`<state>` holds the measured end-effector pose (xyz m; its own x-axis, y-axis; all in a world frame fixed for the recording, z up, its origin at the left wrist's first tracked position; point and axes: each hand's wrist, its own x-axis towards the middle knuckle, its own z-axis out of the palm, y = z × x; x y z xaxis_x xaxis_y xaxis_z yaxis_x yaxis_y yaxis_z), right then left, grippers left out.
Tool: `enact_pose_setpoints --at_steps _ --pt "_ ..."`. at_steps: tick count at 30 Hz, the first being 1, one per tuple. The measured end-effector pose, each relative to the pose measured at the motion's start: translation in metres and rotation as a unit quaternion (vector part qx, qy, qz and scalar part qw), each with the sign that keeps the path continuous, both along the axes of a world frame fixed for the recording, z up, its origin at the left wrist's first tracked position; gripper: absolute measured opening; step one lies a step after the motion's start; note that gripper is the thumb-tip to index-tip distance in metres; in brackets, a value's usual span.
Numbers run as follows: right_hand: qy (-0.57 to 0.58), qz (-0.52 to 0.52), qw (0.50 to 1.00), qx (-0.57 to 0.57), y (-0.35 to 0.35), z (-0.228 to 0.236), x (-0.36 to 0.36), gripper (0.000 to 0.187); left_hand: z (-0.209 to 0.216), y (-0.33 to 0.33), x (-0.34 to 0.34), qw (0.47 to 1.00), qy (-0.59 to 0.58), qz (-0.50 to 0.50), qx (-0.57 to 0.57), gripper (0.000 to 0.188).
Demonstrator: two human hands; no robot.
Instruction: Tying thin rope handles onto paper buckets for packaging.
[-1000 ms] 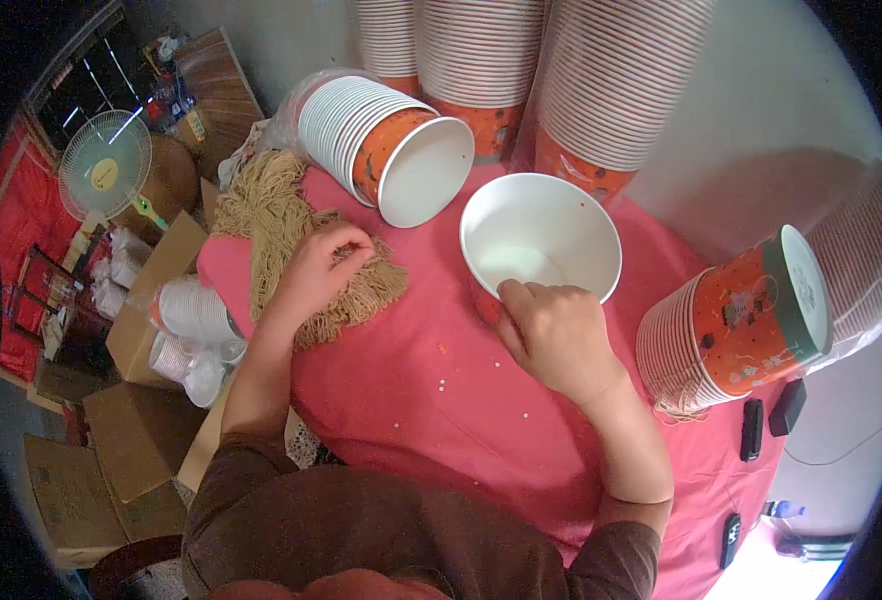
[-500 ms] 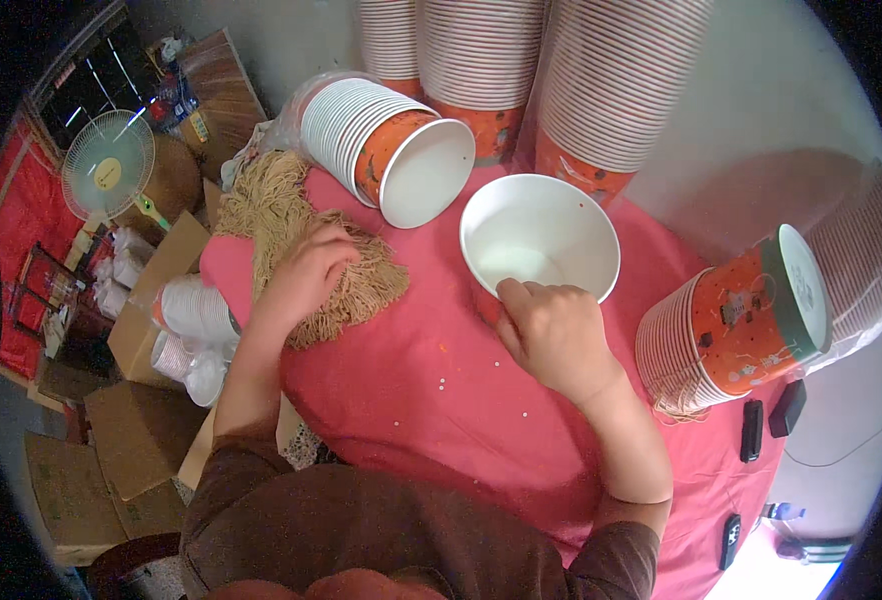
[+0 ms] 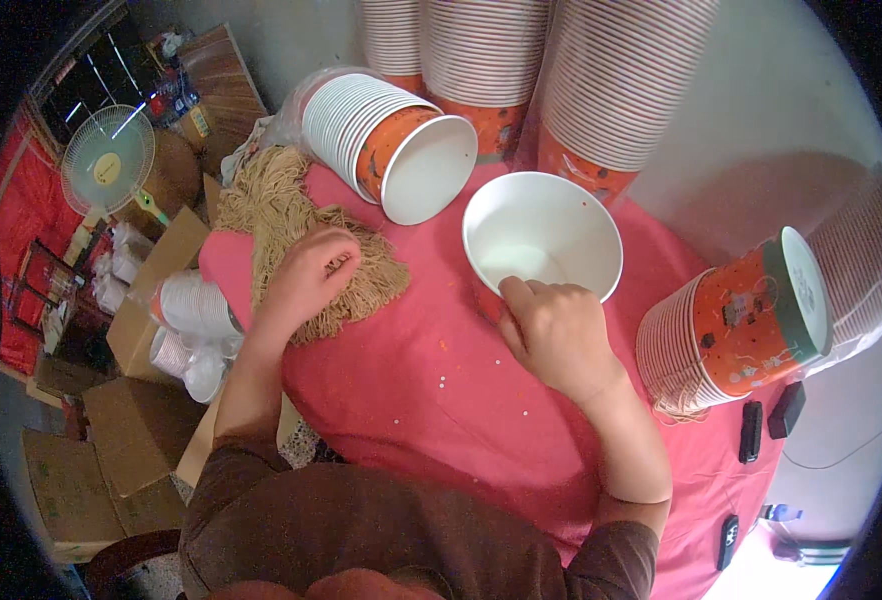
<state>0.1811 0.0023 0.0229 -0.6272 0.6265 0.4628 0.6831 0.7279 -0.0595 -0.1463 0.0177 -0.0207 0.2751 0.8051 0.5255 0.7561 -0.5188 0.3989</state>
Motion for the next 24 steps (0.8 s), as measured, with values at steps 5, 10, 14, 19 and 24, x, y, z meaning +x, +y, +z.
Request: enact_pose_setpoints --at_steps 5,10,14,19,24 --pt "-0.007 0.001 1.000 -0.007 -0.001 0.000 0.001 0.016 0.002 -0.012 0.047 0.990 -0.112 -0.065 -0.053 0.005" --pt "0.004 0.007 1.000 -0.022 -0.003 0.003 0.004 0.020 0.020 -0.036 0.111 0.961 -0.162 -0.223 -0.008 0.010" --pt "0.020 0.027 0.997 -0.072 -0.008 0.010 0.006 0.028 0.025 -0.040 0.124 0.959 -0.166 -0.221 0.063 0.008" --pt "0.006 0.014 0.995 -0.099 -0.015 0.016 0.005 0.029 0.002 -0.037 0.115 0.967 -0.176 -0.170 0.069 0.011" --pt "0.004 -0.001 0.994 -0.110 -0.020 0.018 0.004 0.029 -0.003 -0.033 0.114 0.976 -0.165 -0.125 0.074 0.012"
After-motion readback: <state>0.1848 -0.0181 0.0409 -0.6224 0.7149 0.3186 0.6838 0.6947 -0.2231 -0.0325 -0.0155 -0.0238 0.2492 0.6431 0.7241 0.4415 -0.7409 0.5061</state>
